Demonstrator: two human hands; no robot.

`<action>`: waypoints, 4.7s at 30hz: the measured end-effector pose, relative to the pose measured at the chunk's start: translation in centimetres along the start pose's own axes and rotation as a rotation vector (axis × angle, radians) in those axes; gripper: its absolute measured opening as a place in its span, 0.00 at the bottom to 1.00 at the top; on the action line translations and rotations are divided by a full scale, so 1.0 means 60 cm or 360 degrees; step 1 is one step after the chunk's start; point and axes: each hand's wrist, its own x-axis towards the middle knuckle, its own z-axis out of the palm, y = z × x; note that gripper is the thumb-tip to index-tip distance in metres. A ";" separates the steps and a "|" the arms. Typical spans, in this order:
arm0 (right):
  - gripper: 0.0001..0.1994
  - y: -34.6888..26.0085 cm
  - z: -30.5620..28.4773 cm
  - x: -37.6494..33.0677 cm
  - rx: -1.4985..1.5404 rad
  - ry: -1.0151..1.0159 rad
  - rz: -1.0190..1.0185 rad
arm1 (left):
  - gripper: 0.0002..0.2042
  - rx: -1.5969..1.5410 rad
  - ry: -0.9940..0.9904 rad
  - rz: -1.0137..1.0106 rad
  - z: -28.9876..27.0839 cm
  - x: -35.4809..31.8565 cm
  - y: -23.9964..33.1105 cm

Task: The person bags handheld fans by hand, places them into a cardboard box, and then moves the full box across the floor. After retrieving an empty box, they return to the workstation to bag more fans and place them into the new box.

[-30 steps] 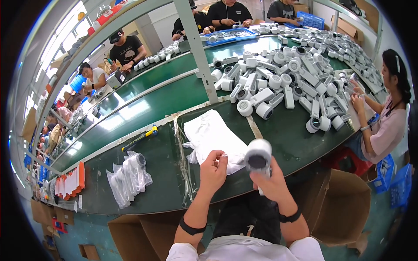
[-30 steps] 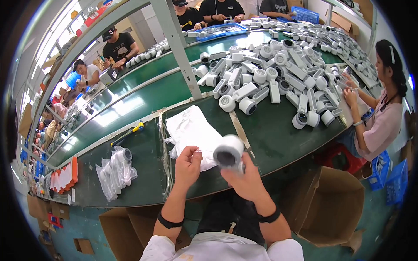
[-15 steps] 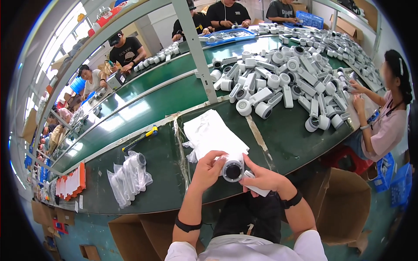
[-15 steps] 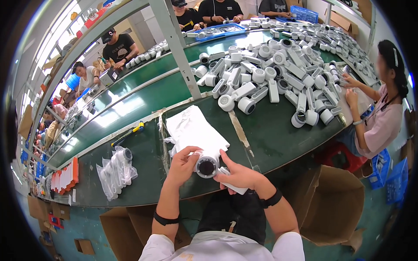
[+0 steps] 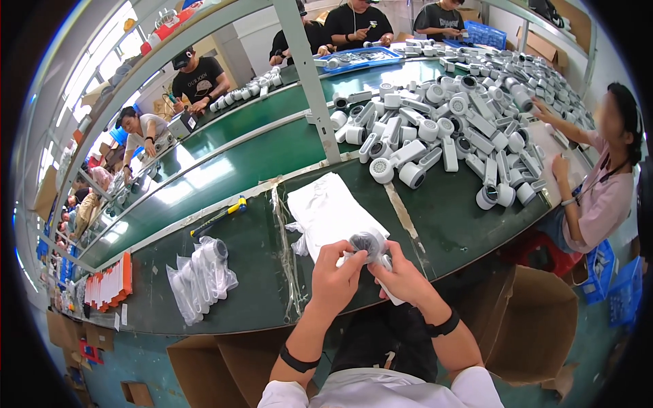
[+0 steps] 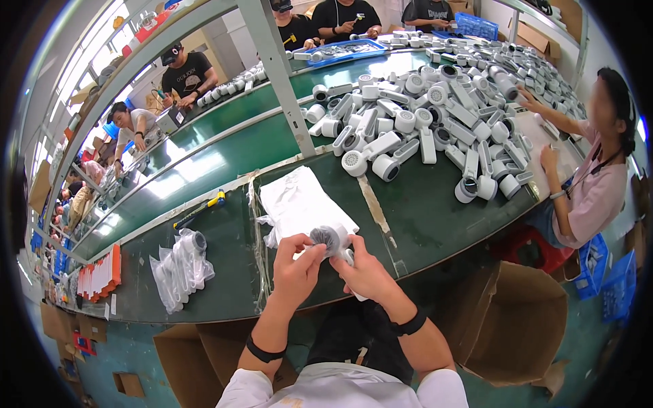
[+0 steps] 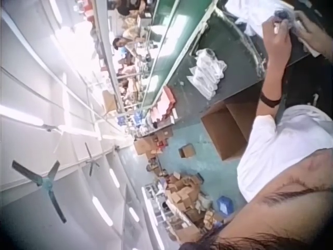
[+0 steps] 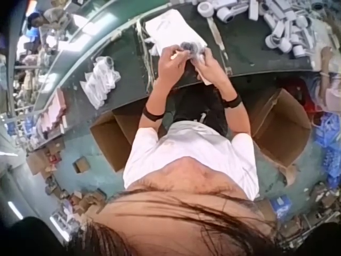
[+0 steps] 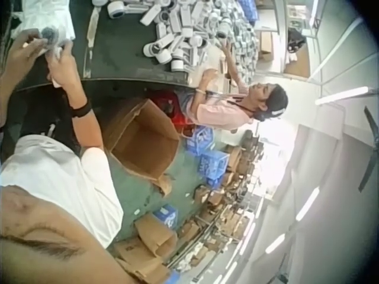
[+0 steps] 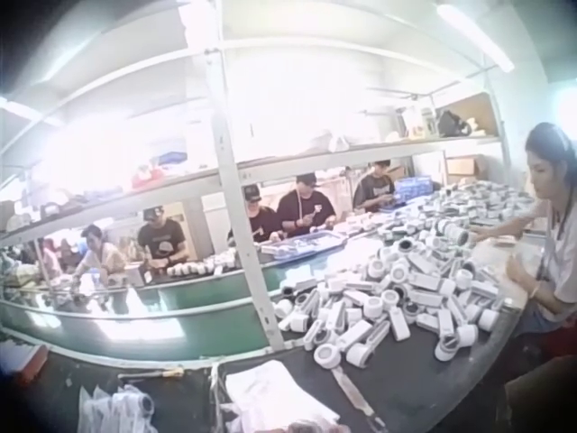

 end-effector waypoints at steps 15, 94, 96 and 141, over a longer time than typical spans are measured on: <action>0.31 0.048 0.027 0.037 0.0777 0.0327 -0.0496 | 0.08 -0.0707 -0.0536 -0.0188 -0.004 -0.046 0.031; 0.05 0.140 0.080 0.026 -0.0433 0.0192 -0.1127 | 0.08 0.0484 0.1794 -0.1270 -0.476 -0.312 -0.238; 0.05 0.139 0.083 0.027 -0.0423 0.0187 -0.1134 | 0.10 0.0774 0.1617 -0.1517 -0.522 -0.361 -0.288; 0.03 0.144 0.090 0.028 -0.0614 0.0360 -0.1299 | 0.42 0.1536 -0.0653 -0.2212 -0.386 -0.190 -0.270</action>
